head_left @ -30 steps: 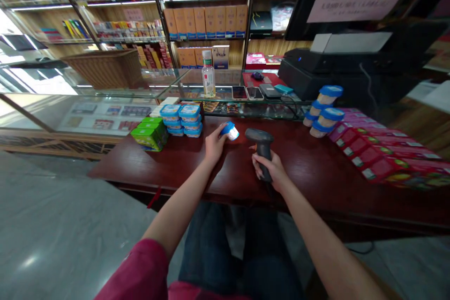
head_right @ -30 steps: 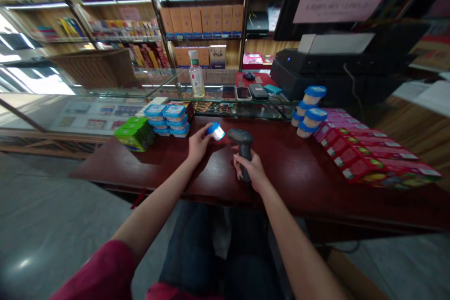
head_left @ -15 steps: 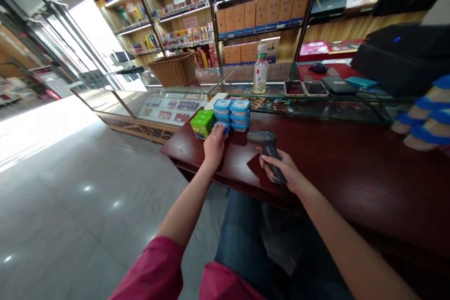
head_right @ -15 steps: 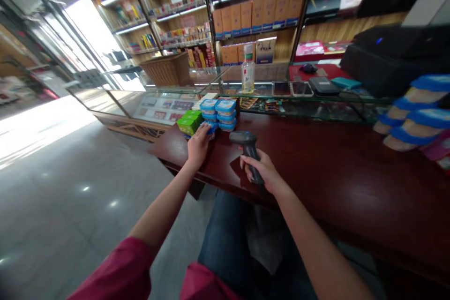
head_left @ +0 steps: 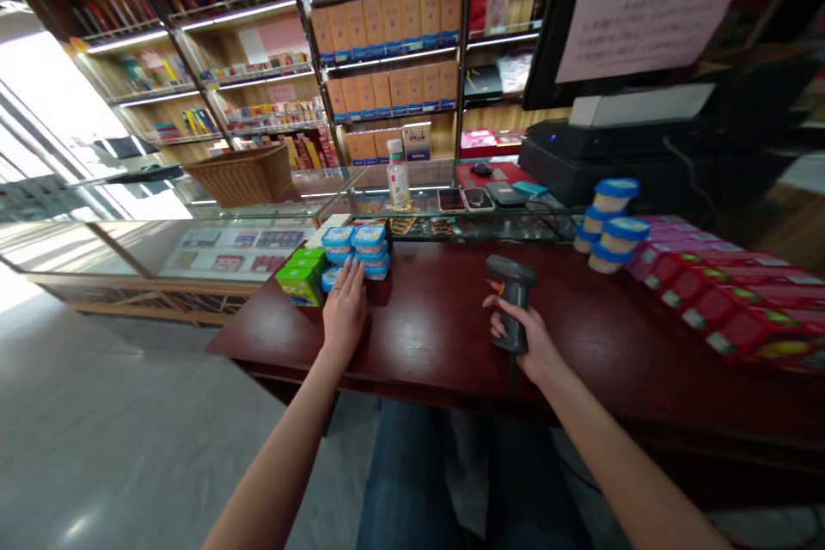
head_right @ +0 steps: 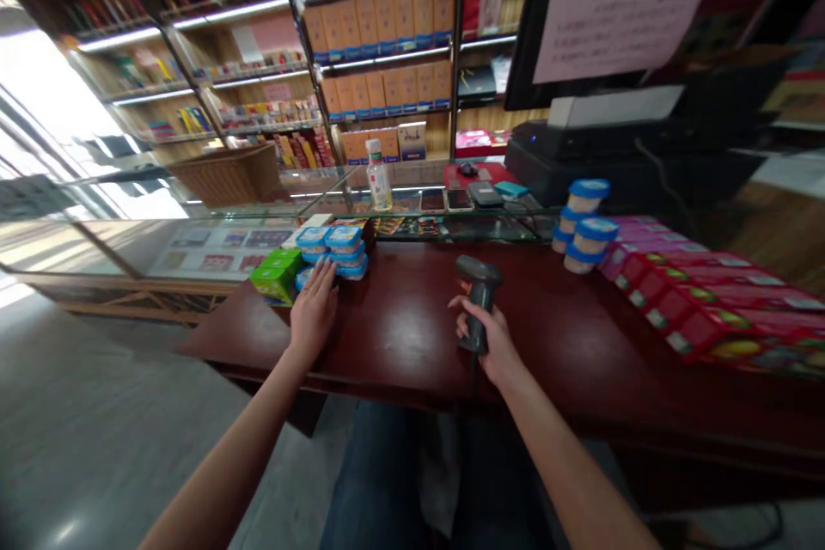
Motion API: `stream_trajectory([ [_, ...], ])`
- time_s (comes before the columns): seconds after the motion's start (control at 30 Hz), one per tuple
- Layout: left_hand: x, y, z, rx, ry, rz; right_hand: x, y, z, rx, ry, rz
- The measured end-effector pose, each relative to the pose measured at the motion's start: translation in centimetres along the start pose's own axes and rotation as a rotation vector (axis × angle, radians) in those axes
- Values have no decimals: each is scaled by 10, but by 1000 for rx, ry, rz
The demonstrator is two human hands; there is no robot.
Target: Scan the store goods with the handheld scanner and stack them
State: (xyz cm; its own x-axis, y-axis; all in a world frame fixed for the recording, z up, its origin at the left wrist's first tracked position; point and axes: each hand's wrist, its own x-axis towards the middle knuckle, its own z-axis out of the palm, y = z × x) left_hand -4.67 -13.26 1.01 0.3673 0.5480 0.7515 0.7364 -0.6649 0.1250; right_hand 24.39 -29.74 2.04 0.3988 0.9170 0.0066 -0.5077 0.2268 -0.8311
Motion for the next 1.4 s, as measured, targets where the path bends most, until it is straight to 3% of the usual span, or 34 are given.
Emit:
stream_trajectory([
  [0.13,34,74,34,-215,-84,244,-2,-43,-64,-46,193,-143],
  [0.3,101,204,90,-465,-249,409,-12,-86,-124,-95,342,-291],
  [0.5,168,342,149,-567,-403,505,-24,-86,-144,58,416,-303],
  [0.6,186,385,175,-539,-439,491,-21,-81,-146,81,420,-326],
  [0.7,195,408,195,-545,-425,447,-18,-80,-148,109,431,-323],
  [0.87,197,411,211,-567,-386,348,-16,-82,-148,133,461,-338],
  [1.03,186,376,195,-689,-353,227,-23,-84,-147,68,410,-298],
  [1.23,159,276,158,-848,-298,-24,-32,-84,-133,-110,206,-132],
  [1.4,123,178,128,-873,-281,-150,-17,-63,-86,-96,51,-58],
])
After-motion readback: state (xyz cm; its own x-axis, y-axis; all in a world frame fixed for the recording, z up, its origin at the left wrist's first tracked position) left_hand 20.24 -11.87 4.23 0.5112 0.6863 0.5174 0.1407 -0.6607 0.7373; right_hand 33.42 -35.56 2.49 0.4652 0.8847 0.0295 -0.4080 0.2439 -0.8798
